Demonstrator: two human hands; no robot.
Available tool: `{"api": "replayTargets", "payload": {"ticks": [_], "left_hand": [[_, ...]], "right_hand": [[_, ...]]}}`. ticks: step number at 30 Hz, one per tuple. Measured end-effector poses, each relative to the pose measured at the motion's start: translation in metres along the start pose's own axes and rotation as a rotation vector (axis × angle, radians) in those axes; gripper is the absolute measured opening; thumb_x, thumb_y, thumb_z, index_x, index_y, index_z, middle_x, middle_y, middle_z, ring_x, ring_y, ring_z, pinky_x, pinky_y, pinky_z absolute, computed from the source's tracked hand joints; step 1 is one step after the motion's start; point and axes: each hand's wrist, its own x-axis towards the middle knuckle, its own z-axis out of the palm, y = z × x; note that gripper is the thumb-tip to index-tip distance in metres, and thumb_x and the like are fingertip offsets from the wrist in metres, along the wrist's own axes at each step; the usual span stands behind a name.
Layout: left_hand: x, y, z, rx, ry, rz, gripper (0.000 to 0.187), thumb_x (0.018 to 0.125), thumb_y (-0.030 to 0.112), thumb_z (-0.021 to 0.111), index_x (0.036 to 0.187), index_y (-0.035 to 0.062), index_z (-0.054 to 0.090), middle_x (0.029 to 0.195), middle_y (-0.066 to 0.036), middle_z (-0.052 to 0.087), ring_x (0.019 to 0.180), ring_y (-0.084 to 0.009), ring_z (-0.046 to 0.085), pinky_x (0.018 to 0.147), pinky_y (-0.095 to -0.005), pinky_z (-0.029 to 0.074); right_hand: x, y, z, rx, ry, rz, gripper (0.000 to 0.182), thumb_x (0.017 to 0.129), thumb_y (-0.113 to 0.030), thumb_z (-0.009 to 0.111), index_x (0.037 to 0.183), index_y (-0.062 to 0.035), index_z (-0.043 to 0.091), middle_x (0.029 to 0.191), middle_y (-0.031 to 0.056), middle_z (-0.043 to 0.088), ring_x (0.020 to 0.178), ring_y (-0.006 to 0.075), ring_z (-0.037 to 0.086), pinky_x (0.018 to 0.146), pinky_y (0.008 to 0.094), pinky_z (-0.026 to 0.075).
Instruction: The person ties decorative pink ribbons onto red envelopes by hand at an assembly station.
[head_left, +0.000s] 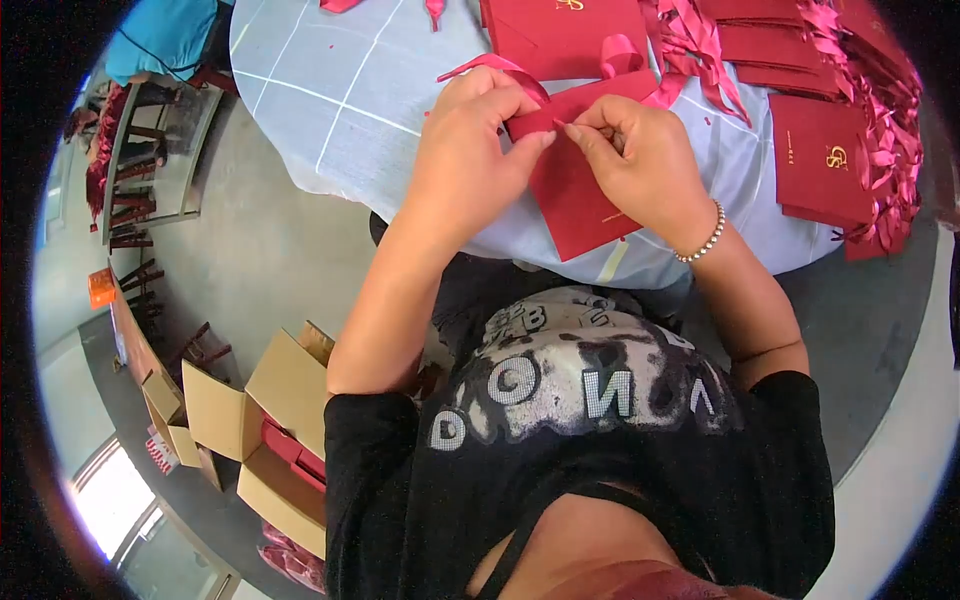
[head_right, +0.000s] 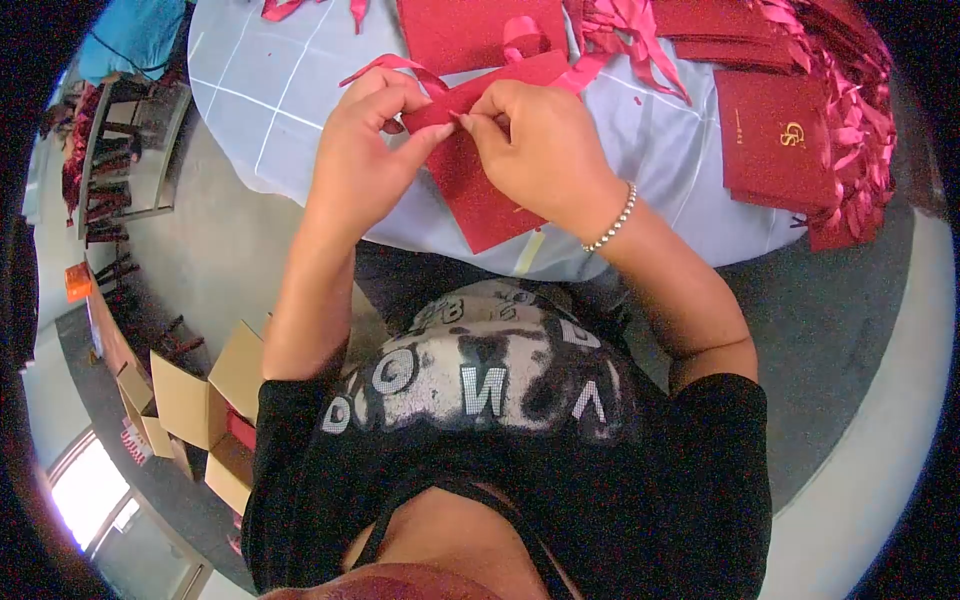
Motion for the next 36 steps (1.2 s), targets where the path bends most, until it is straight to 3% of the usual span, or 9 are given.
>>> {"api": "replayTargets", "payload": {"ticks": [7,10,19,22,28,36], "left_hand": [[-0.002,0.003,0.002,-0.032,0.014,0.020,0.019,0.076,0.001,0.079,0.091,-0.0008,0.066,0.094,-0.006,0.061,0.083,-0.0192,0.060,0.072,-0.0291,0.049],[-0.004,0.003,0.004,-0.051,0.031,0.020,0.018,0.077,0.000,0.078,0.091,-0.0011,0.067,0.094,-0.006,0.061,0.084,-0.0191,0.060,0.073,-0.0288,0.049],[-0.008,0.001,0.004,-0.066,0.033,0.027,0.017,0.077,0.000,0.077,0.091,-0.0016,0.068,0.094,-0.007,0.062,0.086,-0.0195,0.060,0.075,-0.0288,0.050],[-0.008,-0.001,0.005,-0.084,0.038,0.031,0.017,0.077,-0.001,0.077,0.092,-0.0018,0.068,0.095,-0.007,0.062,0.086,-0.0196,0.060,0.075,-0.0288,0.050],[-0.009,-0.001,0.005,-0.092,0.028,0.011,0.017,0.078,-0.002,0.076,0.092,-0.0020,0.067,0.095,-0.007,0.062,0.087,-0.0199,0.061,0.075,-0.0289,0.050],[-0.010,-0.007,0.008,-0.090,0.023,0.003,0.018,0.079,-0.001,0.075,0.095,-0.0018,0.065,0.096,-0.007,0.062,0.087,-0.0187,0.061,0.074,-0.0283,0.050]], "right_hand": [[0.002,0.000,-0.002,-0.017,-0.003,-0.034,0.012,0.083,-0.013,0.067,0.078,-0.0020,0.070,0.066,0.0175,0.065,0.057,0.0321,0.065,0.056,0.0413,0.050],[0.003,0.003,-0.002,-0.042,-0.051,-0.059,0.011,0.088,-0.009,0.069,0.084,0.0016,0.068,0.062,0.0076,0.061,0.055,0.0083,0.050,0.051,0.0281,0.040],[0.009,0.001,-0.003,-0.005,-0.112,0.034,0.012,0.088,-0.008,0.070,0.084,0.0023,0.068,0.065,0.0026,0.062,0.059,0.0058,0.050,0.053,0.0269,0.040],[0.012,0.007,0.000,0.016,-0.099,0.032,0.014,0.081,-0.014,0.069,0.074,-0.0019,0.069,0.068,0.0179,0.066,0.061,0.0297,0.066,0.058,0.0402,0.049],[0.015,0.017,0.003,0.110,-0.165,0.005,0.015,0.082,-0.015,0.069,0.074,-0.0024,0.069,0.069,0.0183,0.066,0.062,0.0294,0.066,0.058,0.0405,0.049],[0.010,0.007,0.006,-0.011,-0.034,-0.060,0.014,0.083,-0.014,0.067,0.077,-0.0020,0.069,0.070,0.0186,0.066,0.065,0.0342,0.067,0.060,0.0431,0.051]]}}
